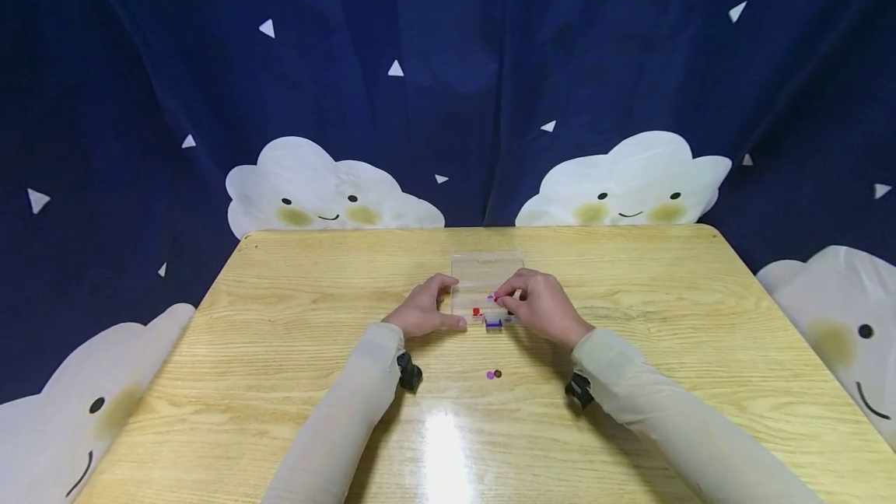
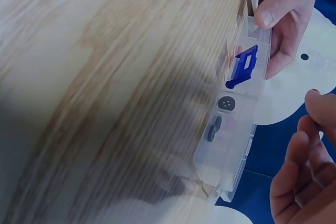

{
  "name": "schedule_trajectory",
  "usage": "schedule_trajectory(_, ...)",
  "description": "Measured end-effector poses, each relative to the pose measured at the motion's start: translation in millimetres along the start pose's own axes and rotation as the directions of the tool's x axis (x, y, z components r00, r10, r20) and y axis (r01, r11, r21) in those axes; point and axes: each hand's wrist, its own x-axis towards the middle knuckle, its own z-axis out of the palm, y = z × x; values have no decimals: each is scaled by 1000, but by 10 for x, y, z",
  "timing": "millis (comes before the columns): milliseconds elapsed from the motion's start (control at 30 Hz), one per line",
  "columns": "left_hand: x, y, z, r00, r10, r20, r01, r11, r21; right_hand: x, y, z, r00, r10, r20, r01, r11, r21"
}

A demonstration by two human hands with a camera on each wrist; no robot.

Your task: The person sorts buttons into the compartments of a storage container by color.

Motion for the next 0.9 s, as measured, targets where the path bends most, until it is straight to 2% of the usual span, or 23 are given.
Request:
schedule_trajectory(200,-3,19,-1,1000,8,-5,-8,1000,6,22,-9,7,1000,-17,-9,17,1000,-1)
schedule_trajectory(900,15,-2,-8,999,32,-22,-31,999,24,78,-69,108,998,-22,55,21,1000,20)
